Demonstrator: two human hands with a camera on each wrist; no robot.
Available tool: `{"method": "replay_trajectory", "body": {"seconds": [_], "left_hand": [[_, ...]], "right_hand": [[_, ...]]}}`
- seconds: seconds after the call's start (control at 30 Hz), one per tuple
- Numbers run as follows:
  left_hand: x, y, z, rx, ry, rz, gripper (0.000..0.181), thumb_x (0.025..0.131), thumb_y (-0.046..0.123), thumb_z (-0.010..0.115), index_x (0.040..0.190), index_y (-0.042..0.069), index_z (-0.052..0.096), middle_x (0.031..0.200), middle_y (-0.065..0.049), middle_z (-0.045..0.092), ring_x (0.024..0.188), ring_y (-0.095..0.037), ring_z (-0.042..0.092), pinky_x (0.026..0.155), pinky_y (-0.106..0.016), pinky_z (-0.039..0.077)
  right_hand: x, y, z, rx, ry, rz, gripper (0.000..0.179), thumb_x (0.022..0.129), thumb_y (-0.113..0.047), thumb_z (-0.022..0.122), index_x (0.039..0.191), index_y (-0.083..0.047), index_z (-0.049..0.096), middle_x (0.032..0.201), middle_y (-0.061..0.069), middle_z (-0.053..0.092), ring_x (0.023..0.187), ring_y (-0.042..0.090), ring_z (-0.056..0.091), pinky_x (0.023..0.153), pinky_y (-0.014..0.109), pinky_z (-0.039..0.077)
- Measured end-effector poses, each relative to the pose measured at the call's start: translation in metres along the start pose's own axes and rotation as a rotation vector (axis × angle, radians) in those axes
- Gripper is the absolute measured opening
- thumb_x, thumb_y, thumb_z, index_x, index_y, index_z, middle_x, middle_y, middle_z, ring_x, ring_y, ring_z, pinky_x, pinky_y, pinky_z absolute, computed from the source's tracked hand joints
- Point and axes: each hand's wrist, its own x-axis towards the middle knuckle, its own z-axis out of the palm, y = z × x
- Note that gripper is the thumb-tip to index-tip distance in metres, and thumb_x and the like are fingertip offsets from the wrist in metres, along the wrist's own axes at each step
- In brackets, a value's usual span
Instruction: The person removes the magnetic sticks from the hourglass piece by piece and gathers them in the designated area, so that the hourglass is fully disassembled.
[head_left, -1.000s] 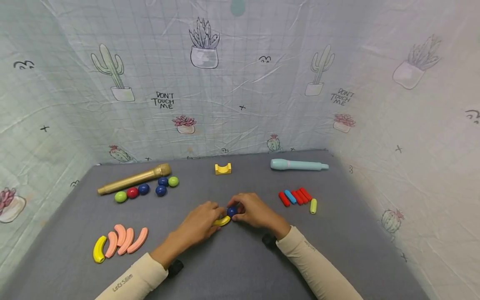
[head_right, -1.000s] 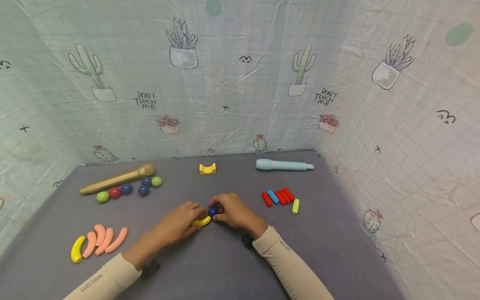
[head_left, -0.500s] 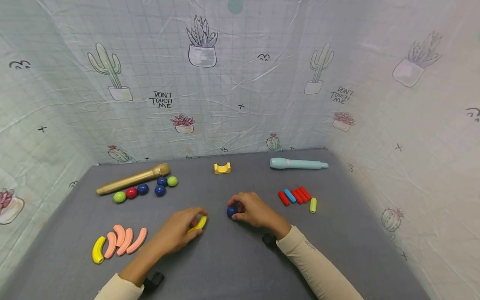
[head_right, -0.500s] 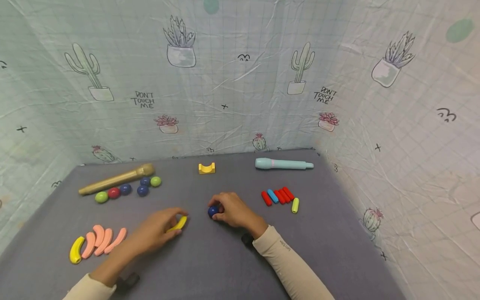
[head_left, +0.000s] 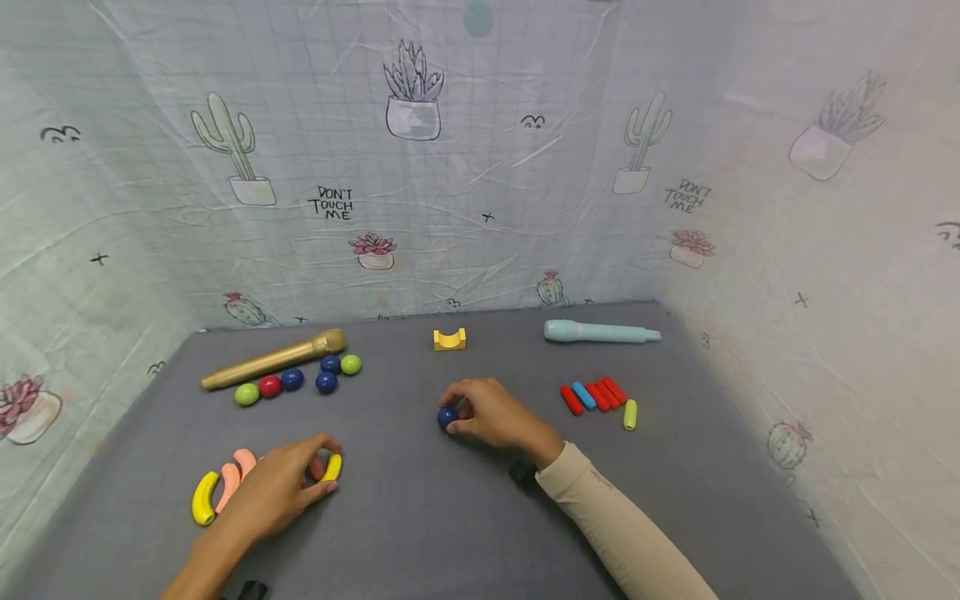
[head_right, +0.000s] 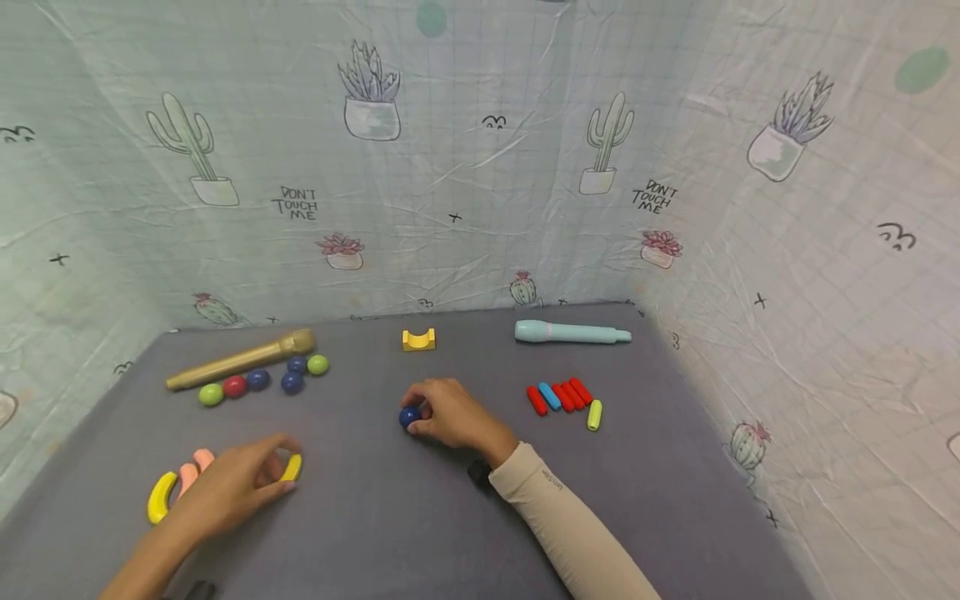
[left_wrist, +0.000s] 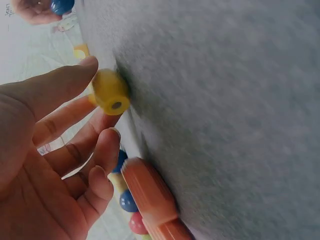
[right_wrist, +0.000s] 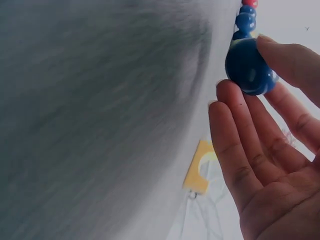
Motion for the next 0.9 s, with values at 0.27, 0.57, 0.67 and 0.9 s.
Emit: {"method": "replay_trajectory", "body": {"seconds": [0.27, 0.57, 0.67, 0.9], "left_hand": [[-0.001, -0.002, -0.001, 0.024, -0.045, -0.048, 0.039, 0.088, 0.032, 0.088, 0.121, 0.022, 0.071, 0.080, 0.019, 0.059, 0.077, -0.003, 0.055, 0.075, -0.032, 0.047], [-0.003, -0.004, -0.002, 0.030, -0.053, -0.096, 0.039, 0.086, 0.031, 0.090, 0.119, 0.022, 0.070, 0.084, 0.013, 0.060, 0.082, -0.008, 0.055, 0.077, -0.034, 0.047], [-0.004, -0.007, -0.003, 0.022, -0.070, -0.113, 0.040, 0.087, 0.031, 0.089, 0.120, 0.022, 0.070, 0.086, 0.012, 0.060, 0.082, -0.009, 0.054, 0.075, -0.031, 0.046], [-0.010, -0.018, -0.010, 0.044, -0.052, -0.115, 0.041, 0.085, 0.031, 0.091, 0.120, 0.021, 0.072, 0.086, 0.013, 0.062, 0.082, -0.008, 0.055, 0.074, -0.030, 0.048]], "right_hand": [[0.052, -0.018, 0.015, 0.121, 0.045, 0.055, 0.028, 0.092, -0.019, 0.086, 0.118, -0.018, 0.076, 0.111, -0.002, 0.076, 0.081, 0.002, 0.068, 0.067, 0.020, 0.054], [0.114, -0.029, 0.044, 0.196, 0.130, 0.214, 0.025, 0.088, -0.021, 0.090, 0.111, -0.021, 0.079, 0.107, -0.005, 0.077, 0.094, 0.007, 0.068, 0.081, 0.026, 0.053], [0.128, -0.034, 0.054, 0.226, 0.162, 0.272, 0.025, 0.087, -0.018, 0.090, 0.109, -0.019, 0.080, 0.103, -0.004, 0.077, 0.094, 0.009, 0.067, 0.083, 0.028, 0.053], [0.150, -0.051, 0.067, 0.231, 0.219, 0.364, 0.025, 0.086, -0.017, 0.091, 0.108, -0.019, 0.080, 0.102, -0.003, 0.077, 0.091, 0.008, 0.065, 0.080, 0.027, 0.052]]}}
